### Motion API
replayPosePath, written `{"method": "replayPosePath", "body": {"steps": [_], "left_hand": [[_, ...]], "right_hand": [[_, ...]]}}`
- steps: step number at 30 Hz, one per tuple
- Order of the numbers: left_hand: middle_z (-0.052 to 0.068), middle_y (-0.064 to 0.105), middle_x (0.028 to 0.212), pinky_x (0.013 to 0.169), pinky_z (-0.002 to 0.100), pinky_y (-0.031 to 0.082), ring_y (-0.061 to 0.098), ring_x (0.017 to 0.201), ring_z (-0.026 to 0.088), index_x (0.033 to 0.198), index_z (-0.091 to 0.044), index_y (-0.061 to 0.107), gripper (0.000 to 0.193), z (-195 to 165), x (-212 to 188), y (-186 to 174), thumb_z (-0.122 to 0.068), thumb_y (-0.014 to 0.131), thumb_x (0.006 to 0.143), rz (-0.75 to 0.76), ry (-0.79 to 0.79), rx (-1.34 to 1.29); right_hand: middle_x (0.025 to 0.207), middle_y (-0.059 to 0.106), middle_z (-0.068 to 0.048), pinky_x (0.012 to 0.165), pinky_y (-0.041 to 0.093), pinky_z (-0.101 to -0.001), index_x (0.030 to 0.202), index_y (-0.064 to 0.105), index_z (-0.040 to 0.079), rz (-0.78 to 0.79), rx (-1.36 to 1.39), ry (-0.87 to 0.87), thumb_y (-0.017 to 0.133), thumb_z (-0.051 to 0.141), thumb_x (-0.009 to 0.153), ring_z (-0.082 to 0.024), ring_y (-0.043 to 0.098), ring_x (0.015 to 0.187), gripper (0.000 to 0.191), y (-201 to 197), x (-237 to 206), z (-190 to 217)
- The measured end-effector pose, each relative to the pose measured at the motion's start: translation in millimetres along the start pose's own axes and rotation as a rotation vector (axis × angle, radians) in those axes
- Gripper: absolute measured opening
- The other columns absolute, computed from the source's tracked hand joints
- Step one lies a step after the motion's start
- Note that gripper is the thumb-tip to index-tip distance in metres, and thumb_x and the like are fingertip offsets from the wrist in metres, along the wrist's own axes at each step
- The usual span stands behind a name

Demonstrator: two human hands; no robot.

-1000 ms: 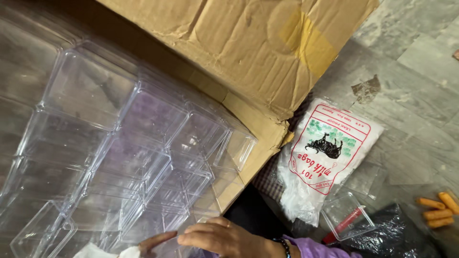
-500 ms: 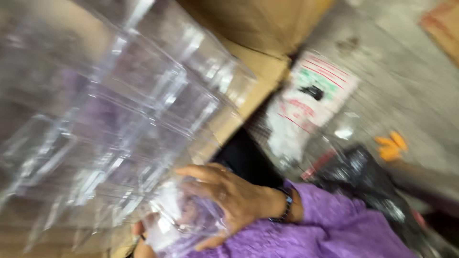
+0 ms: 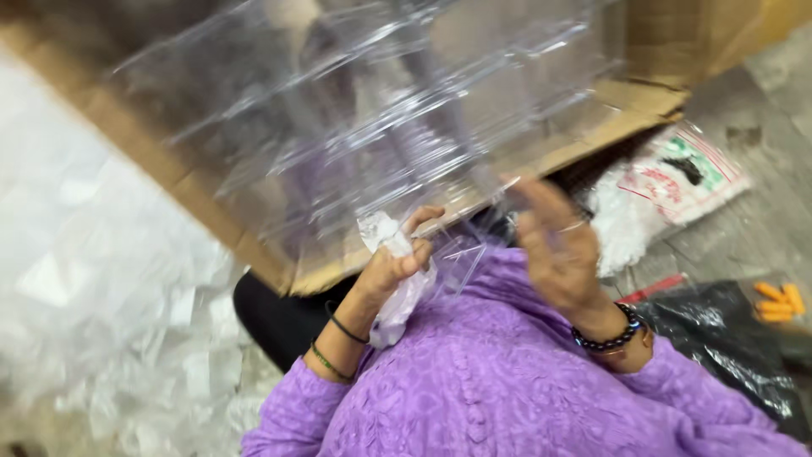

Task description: The person sits on the floor in front of an open cardboard carton filled with small clear plastic boxes. They lift boxes out one at a time, wrap some in thin plastic bags, and place them back into the carton, arranging the stacked boxes inside.

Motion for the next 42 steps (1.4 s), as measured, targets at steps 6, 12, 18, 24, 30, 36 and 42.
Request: {"method": "replayPosePath", "body": {"steps": [6,12,18,24,30,36,42], "left_hand": [[-0.008,0.051,0.083,0.070,0.018,0.037,0.046,0.077,0.003,0.152,0.004,0.046,0.109,-33.4,-87.2,18.7,-0.062,0.086,0.076,-0.221,0.271,0.147],[-0.007,0.062,0.100,0.083,0.019,0.048,0.058,0.093,0.003,0.138,0.007,0.049,0.102,-34.2,-151.1,33.0,-0.066,0.082,0.076,-0.508,0.475,0.271],[-0.005,0.050,0.074,0.059,0.021,0.038,0.047,0.065,0.005,0.155,0.007,0.044,0.107,-17.5,-144.2,-1.6,-0.060,0.083,0.082,-0.442,0.465,-0.063],[-0.002,0.061,0.106,0.082,0.022,0.047,0.056,0.094,0.006,0.152,0.004,0.044,0.105,-12.2,-125.6,4.4,-0.063,0.081,0.080,-0.471,0.444,0.031],[0.008,0.066,0.122,0.092,0.026,0.049,0.061,0.108,0.012,0.149,0.005,0.047,0.099,-21.2,-120.9,8.8,-0.058,0.082,0.082,-0.548,0.475,0.054],[0.006,0.067,0.108,0.082,0.023,0.051,0.062,0.093,0.009,0.147,0.004,0.040,0.100,-16.8,-104.1,6.9,-0.047,0.090,0.078,-0.630,0.506,0.053],[-0.007,0.047,0.081,0.061,0.017,0.035,0.044,0.070,0.000,0.152,0.006,0.043,0.106,-18.5,-100.2,4.4,-0.050,0.091,0.075,-0.615,0.489,0.206]], "right_hand": [[0.175,0.004,-0.024,0.128,0.020,-0.0504,0.156,0.041,0.011,0.677,-0.056,-0.099,0.081,0.061,0.077,-0.040,0.010,0.163,0.102,94.9,-35.1,13.6],[0.168,0.023,-0.023,0.125,0.030,-0.0485,0.155,0.040,0.008,0.804,-0.201,-0.188,0.075,0.037,0.092,-0.038,0.028,0.157,0.078,115.3,-65.7,9.6],[0.161,0.053,-0.018,0.130,0.044,-0.0441,0.153,0.051,0.012,0.533,-0.163,-0.225,0.058,0.012,0.108,-0.032,0.052,0.153,0.045,99.3,-35.5,12.1],[0.170,0.010,-0.027,0.125,0.020,-0.0515,0.162,0.022,0.013,0.882,-0.174,-0.220,0.079,0.062,0.075,-0.040,0.013,0.158,0.115,121.5,-39.1,6.3],[0.174,0.010,-0.025,0.129,0.018,-0.0510,0.163,0.018,0.010,0.897,-0.175,-0.088,0.062,0.068,0.091,-0.040,0.013,0.163,0.102,122.9,-36.6,-14.1],[0.170,0.025,-0.020,0.132,0.023,-0.0459,0.162,0.021,0.009,0.727,-0.163,-0.107,0.060,0.047,0.101,-0.034,0.026,0.161,0.082,115.1,-33.8,-31.2],[0.150,0.041,-0.013,0.121,0.037,-0.0418,0.150,0.031,0.009,0.643,0.133,0.012,0.084,0.009,0.078,-0.026,0.044,0.141,0.089,92.2,-13.7,-32.6]]}}
Point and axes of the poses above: each hand's wrist, its own x-axis towards the middle knuckle, its own y-axis out of the palm, z = x × y, the point moved 5 cm from there along x, towards the middle knuckle
